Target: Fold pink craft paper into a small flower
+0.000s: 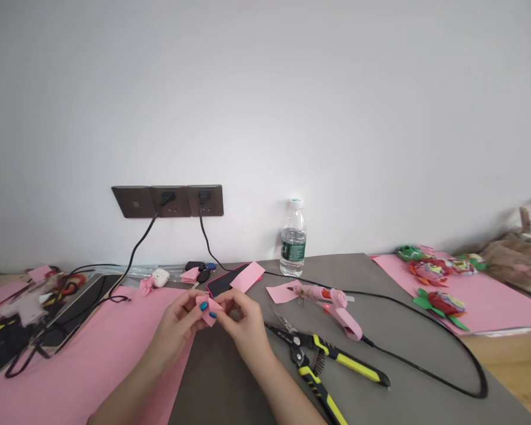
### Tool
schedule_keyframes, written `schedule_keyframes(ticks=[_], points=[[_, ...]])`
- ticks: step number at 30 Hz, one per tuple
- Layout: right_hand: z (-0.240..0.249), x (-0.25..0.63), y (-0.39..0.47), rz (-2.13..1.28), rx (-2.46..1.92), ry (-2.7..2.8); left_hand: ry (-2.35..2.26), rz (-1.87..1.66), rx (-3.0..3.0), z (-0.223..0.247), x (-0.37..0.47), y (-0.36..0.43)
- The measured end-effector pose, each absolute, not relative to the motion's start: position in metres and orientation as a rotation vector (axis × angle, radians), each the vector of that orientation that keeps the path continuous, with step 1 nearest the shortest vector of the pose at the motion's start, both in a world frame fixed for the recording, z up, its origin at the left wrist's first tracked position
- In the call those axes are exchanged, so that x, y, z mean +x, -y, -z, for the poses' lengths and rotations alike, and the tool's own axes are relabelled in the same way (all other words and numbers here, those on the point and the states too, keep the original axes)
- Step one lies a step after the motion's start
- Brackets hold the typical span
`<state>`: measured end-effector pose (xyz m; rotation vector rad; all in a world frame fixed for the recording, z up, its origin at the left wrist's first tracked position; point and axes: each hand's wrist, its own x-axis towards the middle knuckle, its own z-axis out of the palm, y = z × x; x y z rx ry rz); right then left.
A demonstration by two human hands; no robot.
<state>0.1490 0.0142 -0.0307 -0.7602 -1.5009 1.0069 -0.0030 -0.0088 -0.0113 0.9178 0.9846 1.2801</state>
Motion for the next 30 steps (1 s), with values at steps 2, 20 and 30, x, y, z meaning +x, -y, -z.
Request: schedule_keyframes(ticks=[2, 20, 30], points=[[0.031, 0.15, -0.014, -0.979, -0.765, 1.492, -0.985, -1.272, 0.952, 0.013, -0.003, 0.008], [0.024, 0.15, -0.01, -0.66, -0.717, 1.698, -1.03, -1.165, 1.105, 0.012, -0.001, 0.009], [0.02, 0.154, -0.011, -0.748, -0.632, 1.709, -0.999, -1.228, 0.971, 0.017, -0.001, 0.01]])
